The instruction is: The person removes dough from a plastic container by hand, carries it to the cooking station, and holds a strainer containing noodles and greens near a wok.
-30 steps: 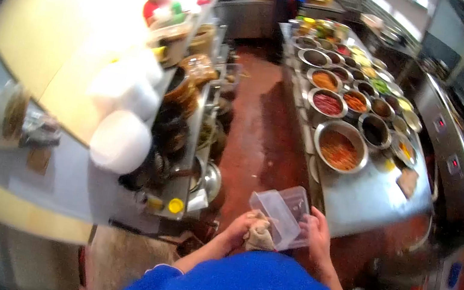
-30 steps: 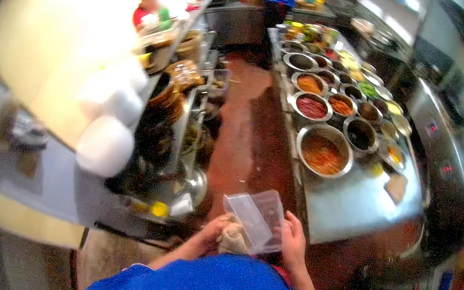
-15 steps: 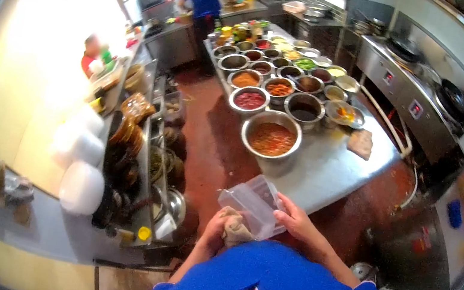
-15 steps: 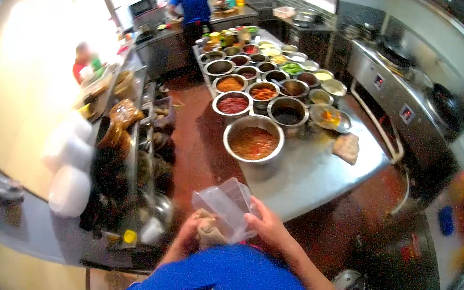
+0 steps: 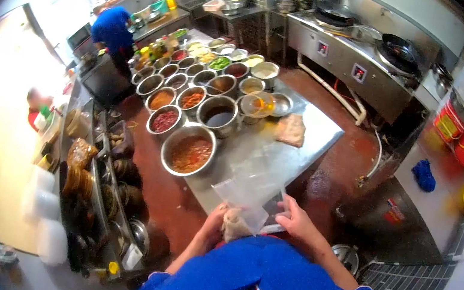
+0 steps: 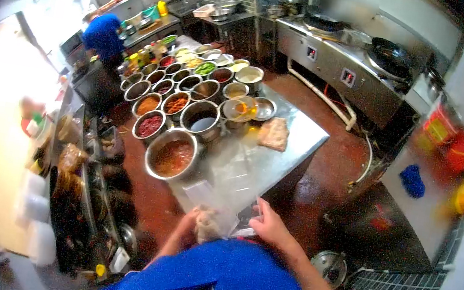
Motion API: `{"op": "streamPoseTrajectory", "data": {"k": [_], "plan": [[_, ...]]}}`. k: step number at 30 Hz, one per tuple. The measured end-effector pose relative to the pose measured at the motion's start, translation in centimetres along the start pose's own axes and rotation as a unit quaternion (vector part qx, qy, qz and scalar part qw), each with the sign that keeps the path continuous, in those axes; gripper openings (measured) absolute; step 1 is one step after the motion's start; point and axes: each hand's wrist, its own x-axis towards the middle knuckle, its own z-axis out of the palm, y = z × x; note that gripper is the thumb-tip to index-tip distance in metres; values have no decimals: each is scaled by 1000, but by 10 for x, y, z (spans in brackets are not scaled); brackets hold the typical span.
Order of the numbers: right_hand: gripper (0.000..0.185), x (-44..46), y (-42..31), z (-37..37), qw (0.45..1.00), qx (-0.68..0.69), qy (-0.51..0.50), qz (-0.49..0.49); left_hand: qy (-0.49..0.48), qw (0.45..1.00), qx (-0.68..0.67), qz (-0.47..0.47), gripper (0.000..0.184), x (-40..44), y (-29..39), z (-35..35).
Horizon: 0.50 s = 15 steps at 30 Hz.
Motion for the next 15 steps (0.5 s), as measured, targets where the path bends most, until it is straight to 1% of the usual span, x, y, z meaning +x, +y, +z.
{"op": "streamPoseTrajectory", "data": {"k": [1,2,5,8,10,13,14,15], "plan": [[75,-3,-5,-13,1000,-13,14,10,1,1000,25,-15,25,12,4,14],[73,-4,6,-23,999,-9,36,6,4,998,49,-29,24,24,5,26],[70,-8,13,-51,996,6,77,39,-71,997,18,-36,22,72,-1,40],[70,-4,29,-73,988,24,141,50,-62,995,42,-68,20,109,6,76],[71,0,33,-93,984,27,170,43,-88,991,16,-101,21,148,1,82],[71,26,62,-133,981,32,187,37,-123,981,-37,-146,23,207,-3,96],[71,39,74,-150,982,-7,186,32,-131,976,-57,-162,24,224,-3,101],[71,53,86,-168,982,-45,184,27,-137,977,-57,-150,25,244,-1,105]]}}
